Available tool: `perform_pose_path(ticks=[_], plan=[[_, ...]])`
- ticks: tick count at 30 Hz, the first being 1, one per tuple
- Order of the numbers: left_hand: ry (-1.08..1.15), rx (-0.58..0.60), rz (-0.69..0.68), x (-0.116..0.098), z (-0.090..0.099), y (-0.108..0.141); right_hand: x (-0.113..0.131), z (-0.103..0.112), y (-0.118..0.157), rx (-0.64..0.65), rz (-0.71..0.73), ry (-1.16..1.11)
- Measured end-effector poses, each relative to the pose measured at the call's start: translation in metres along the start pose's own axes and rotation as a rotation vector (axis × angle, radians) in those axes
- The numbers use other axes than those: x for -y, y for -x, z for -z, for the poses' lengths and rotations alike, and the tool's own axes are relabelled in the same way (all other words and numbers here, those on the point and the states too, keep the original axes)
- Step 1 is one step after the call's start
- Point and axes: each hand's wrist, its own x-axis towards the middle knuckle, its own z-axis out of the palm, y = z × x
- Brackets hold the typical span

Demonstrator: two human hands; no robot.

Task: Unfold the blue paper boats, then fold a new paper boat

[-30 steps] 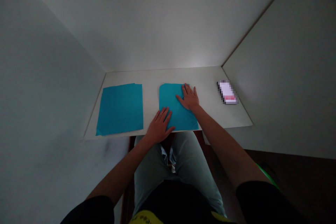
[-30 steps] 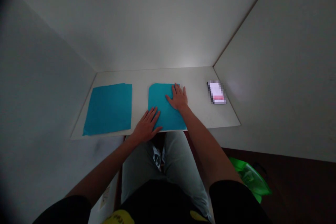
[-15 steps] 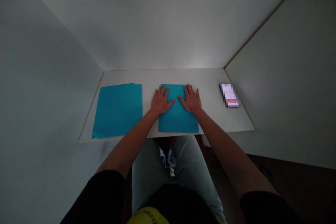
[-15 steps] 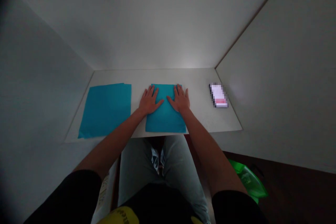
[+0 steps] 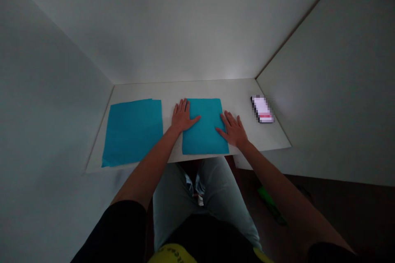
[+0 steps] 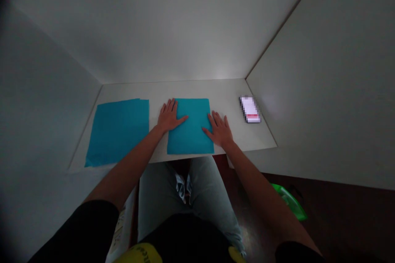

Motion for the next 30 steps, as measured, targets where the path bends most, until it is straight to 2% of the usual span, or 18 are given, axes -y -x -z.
perform_pose_path(ticks=[2, 4, 7, 9, 11, 16, 18, 20, 22, 25, 28, 30], plan=[[0.028, 0.063, 0.025, 0.003, 0.002, -0.005, -0.005, 0.001, 0.019, 0.005, -0.013, -0.013], [0.027, 0.078, 0.096, 0.005, 0.007, -0.007, -0.006, 0.003, 0.028, 0.007, -0.02, -0.024], [-0.024, -0.03, 0.26, 0.008, 0.016, -0.002, -0.004, 0.005, 0.029, 0.006, -0.027, -0.038], [-0.041, -0.082, 0.319, 0.009, 0.022, 0.006, -0.003, 0.005, 0.027, -0.004, -0.028, -0.04], [-0.033, -0.077, 0.343, 0.006, 0.026, 0.011, -0.002, 0.004, 0.025, -0.019, -0.027, -0.04], [0.086, 0.034, 0.35, -0.009, 0.03, 0.016, -0.004, 0.003, 0.027, -0.051, -0.023, -0.059], [0.178, 0.022, 0.322, -0.012, 0.035, 0.019, -0.004, 0.004, 0.028, -0.065, -0.03, -0.074], [0.229, -0.035, 0.313, -0.005, 0.046, 0.023, -0.003, 0.005, 0.028, -0.078, -0.037, -0.086], [0.235, -0.1, 0.321, 0.015, 0.064, 0.028, -0.002, 0.006, 0.028, -0.09, -0.04, -0.091], [0.187, -0.171, 0.358, 0.066, 0.096, 0.041, -0.002, 0.006, 0.027, -0.098, -0.037, -0.09], [0.067, -0.178, 0.489, 0.122, 0.12, 0.059, -0.003, 0.005, 0.027, -0.106, -0.033, -0.09], [0.001, -0.182, 0.557, 0.151, 0.129, 0.072, -0.003, 0.004, 0.026, -0.113, -0.034, -0.09]])
